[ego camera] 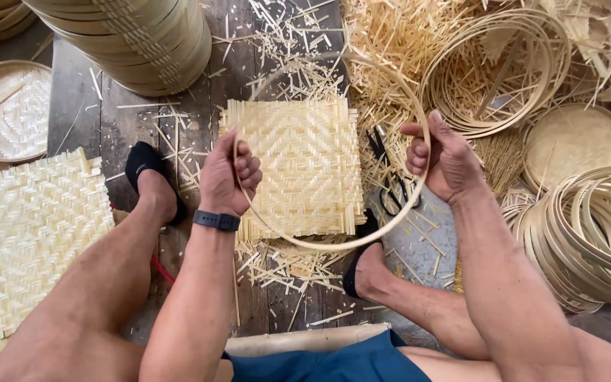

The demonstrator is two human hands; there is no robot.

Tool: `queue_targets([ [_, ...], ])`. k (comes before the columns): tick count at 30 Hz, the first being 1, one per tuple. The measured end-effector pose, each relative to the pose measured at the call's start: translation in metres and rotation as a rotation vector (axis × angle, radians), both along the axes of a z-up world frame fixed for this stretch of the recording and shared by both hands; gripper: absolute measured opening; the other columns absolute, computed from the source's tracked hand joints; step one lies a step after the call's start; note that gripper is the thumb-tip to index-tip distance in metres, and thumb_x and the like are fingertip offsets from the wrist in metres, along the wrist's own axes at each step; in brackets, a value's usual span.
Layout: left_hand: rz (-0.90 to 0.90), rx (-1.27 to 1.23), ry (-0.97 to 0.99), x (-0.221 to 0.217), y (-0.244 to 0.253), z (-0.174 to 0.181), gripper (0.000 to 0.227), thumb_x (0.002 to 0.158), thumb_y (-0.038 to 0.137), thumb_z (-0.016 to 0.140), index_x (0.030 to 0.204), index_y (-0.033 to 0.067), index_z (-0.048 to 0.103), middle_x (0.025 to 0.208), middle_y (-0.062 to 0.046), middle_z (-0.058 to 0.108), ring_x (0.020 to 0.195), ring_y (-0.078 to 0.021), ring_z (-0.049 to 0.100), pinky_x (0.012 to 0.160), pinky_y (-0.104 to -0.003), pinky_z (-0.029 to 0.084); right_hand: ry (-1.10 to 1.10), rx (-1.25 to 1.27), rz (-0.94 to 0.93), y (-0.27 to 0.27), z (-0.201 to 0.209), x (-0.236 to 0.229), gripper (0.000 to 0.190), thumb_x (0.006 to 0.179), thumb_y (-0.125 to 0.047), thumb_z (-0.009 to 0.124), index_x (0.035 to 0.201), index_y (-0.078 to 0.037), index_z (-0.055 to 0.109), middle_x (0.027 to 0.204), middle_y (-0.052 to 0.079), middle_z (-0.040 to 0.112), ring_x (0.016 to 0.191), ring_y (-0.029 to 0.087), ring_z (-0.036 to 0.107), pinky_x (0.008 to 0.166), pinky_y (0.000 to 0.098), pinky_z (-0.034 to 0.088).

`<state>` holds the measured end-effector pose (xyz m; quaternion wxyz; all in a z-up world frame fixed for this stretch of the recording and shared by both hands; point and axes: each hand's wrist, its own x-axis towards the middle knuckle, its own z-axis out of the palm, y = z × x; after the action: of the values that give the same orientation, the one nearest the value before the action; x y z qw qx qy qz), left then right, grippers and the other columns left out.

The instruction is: Weaving and trimming a bamboo basket using a wooden mold and scissors.

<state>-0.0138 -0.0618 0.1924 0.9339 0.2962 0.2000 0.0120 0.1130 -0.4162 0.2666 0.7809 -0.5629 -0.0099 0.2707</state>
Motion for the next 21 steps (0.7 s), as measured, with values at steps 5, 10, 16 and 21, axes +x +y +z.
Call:
queue_targets([
  [5, -0.006, -0.071, 0.05, 0.001, -0.005, 0.006, 0.038, 0.104, 0.036, 0.055, 0.077, 0.009, 0.061, 0.053, 0.001, 0.048, 0.046, -0.0109, 0.043, 0.04, -0.025, 0.035, 0.031, 0.144, -0.063, -0.009, -0.019, 0.008, 0.043, 0.105, -0.041, 0.067, 0.078, -0.008, 0.064, 0.053, -0.006, 0.041, 0.043, 0.006, 0.038, 0.038, 0.0202, 0.034],
  [10, -0.078, -0.118, 0.027, -0.002, -0.004, -0.019, 0.046, 0.108, 0.032, 0.056, 0.069, 0.008, 0.057, 0.05, 0.002, 0.044, 0.042, -0.0081, 0.036, 0.034, -0.022, 0.028, 0.019, 0.062, -0.051, -0.025, -0.012, 0.022, 0.047, 0.107, -0.041, 0.067, 0.069, -0.018, 0.052, 0.053, -0.009, 0.039, 0.041, 0.004, 0.034, 0.033, 0.0193, 0.031],
  [16, 0.115, -0.296, -0.068, -0.001, -0.023, -0.012, 0.048, 0.108, 0.038, 0.055, 0.07, 0.0084, 0.058, 0.051, 0.001, 0.045, 0.044, -0.01, 0.038, 0.037, -0.024, 0.031, 0.1, -0.132, -0.206, 0.031, 0.04, -0.013, 0.045, 0.1, -0.042, 0.052, 0.091, -0.001, 0.07, 0.06, 0.001, 0.053, 0.05, 0.012, 0.051, 0.047, 0.025, 0.047],
  [21, 0.177, -0.314, 0.01, 0.0, -0.022, -0.019, 0.04, 0.106, 0.038, 0.055, 0.082, 0.0066, 0.064, 0.056, 0.001, 0.048, 0.049, -0.0094, 0.042, 0.041, -0.023, 0.033, 0.025, 0.048, -0.27, 0.011, -0.04, 0.002, 0.045, 0.106, -0.049, 0.056, 0.091, -0.007, 0.065, 0.057, -0.007, 0.039, 0.046, 0.007, 0.037, 0.041, 0.0234, 0.034],
])
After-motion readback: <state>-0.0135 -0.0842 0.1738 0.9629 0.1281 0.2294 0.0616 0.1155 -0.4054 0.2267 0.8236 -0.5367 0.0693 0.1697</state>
